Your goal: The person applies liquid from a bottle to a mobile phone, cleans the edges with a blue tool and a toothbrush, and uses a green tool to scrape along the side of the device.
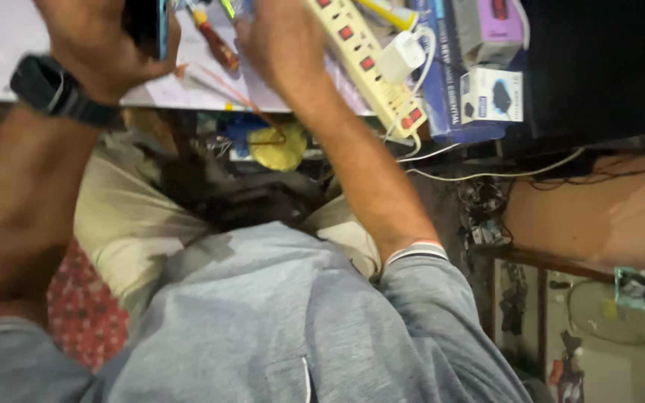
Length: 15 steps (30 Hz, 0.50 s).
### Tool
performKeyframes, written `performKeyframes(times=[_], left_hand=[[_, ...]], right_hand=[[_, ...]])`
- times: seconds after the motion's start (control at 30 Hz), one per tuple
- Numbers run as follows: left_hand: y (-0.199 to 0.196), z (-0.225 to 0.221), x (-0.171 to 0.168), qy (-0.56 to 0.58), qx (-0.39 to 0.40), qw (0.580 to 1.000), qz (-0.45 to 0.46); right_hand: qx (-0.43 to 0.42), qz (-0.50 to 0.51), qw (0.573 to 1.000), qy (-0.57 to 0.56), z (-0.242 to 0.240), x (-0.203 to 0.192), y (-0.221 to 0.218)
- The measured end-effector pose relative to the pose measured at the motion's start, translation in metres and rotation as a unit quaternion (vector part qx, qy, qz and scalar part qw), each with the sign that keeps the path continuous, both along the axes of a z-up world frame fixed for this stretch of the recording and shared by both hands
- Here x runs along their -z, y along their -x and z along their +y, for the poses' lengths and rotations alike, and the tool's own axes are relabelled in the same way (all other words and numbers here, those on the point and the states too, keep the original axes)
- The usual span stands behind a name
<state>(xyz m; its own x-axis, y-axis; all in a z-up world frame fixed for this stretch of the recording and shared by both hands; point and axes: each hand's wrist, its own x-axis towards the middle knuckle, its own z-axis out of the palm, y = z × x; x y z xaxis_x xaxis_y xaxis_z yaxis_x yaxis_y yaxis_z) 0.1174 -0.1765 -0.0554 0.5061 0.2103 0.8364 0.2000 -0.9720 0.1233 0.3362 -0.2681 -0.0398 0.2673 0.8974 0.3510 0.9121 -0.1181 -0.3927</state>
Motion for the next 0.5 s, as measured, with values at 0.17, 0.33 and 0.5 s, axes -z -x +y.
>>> performKeyframes(times=[0.17, 0.33, 0.5], left_hand=[[-0.008, 0.000, -0.024, 0.003, 0.036, 0.998, -0.047], [-0.004, -0.007, -0.042, -0.005, 0.071, 0.995, -0.068], [-0.004, -0.013, -0.064, -0.048, 0.137, 0.986, -0.079]], right_hand=[[0.052, -0.032, 0.996, 0.063, 0.000, -0.019, -0.004], [-0.030, -0.019, 0.997, -0.074, -0.099, -0.064, -0.004], [0.072, 0.082, 0.988, -0.105, -0.223, -0.072, -0.031]])
